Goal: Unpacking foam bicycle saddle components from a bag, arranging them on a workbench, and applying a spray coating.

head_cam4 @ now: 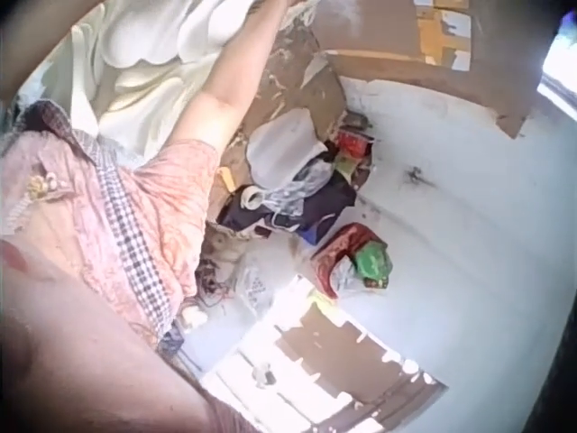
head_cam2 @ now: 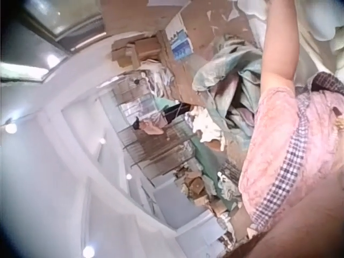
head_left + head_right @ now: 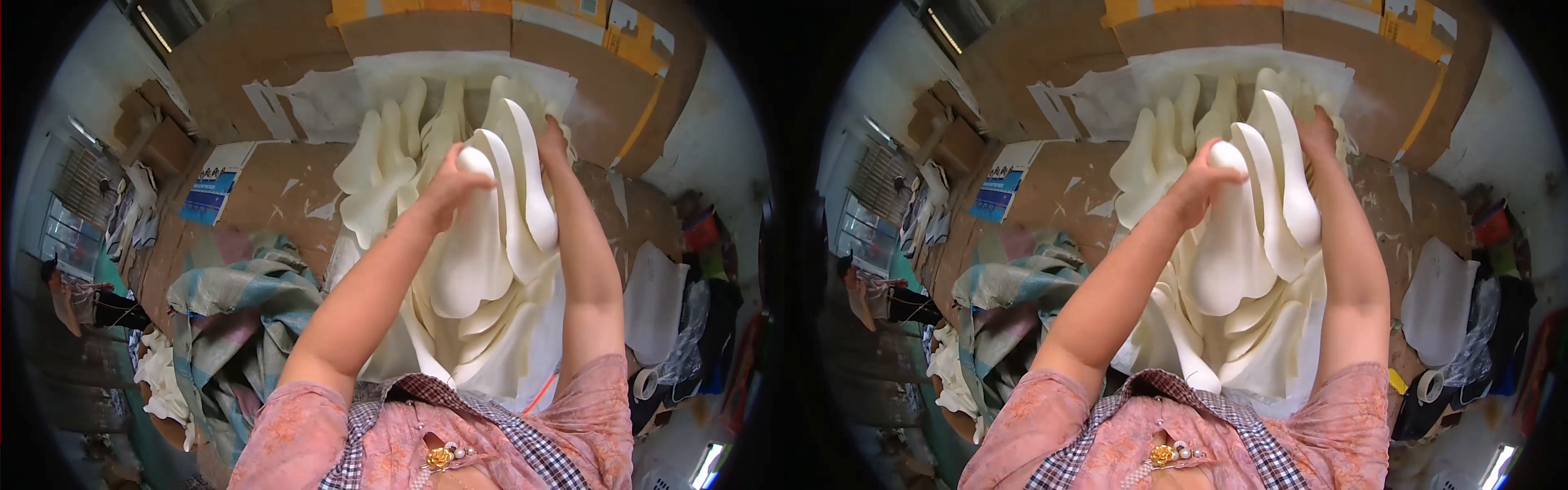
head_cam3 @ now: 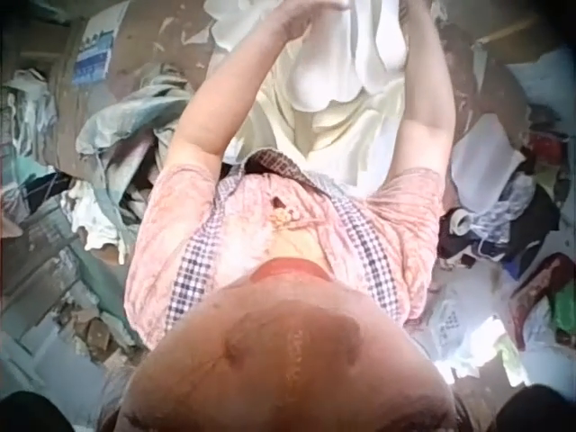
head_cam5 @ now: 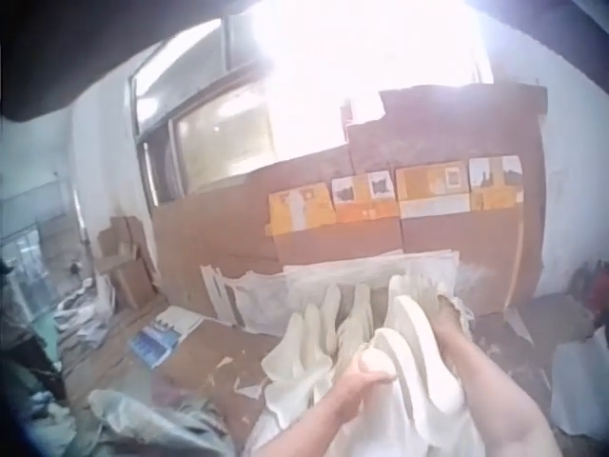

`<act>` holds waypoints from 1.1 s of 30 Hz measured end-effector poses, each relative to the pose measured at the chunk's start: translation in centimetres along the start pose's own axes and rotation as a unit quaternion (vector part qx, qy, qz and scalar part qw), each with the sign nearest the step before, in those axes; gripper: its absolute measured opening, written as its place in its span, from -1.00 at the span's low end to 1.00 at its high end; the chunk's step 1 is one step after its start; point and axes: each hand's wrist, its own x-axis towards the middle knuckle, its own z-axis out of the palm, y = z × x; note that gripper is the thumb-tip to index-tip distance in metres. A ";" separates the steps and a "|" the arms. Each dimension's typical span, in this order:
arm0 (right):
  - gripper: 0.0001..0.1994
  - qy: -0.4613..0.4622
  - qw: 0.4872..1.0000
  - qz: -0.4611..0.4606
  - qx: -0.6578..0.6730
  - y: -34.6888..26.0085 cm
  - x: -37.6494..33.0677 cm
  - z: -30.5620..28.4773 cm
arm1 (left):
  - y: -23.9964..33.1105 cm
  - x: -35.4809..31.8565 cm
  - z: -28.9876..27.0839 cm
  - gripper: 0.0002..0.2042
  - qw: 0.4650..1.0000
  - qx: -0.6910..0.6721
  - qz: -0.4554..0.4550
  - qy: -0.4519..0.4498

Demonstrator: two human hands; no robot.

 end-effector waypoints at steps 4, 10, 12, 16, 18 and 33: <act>-0.25 -0.124 0.920 0.061 0.366 -3.8 -4.3 -5.2 | -1.8 0.1 -1.8 -0.43 0.982 0.101 0.039 -0.158; -0.25 -0.311 0.920 -0.027 0.236 -5.7 -10.5 -6.9 | -1.2 -0.4 0.7 -0.52 0.990 0.076 0.084 -0.086; -0.29 -0.314 0.912 -0.060 0.259 -7.3 -10.6 -7.8 | -0.2 -1.2 1.3 -0.49 0.970 0.086 0.222 -0.052; -0.36 -0.329 0.812 -0.103 0.471 -7.7 -9.9 -5.9 | 4.3 -4.0 2.4 -0.43 0.954 0.199 0.219 0.045; -0.45 -0.378 0.836 0.007 0.398 -5.6 -9.0 -1.7 | 2.1 -2.0 2.2 -0.32 0.916 0.336 0.184 0.123; -0.06 -0.131 0.985 -0.063 0.098 -7.4 -23.7 -8.6 | -2.8 -2.7 -2.3 -0.56 0.916 0.321 0.225 -0.084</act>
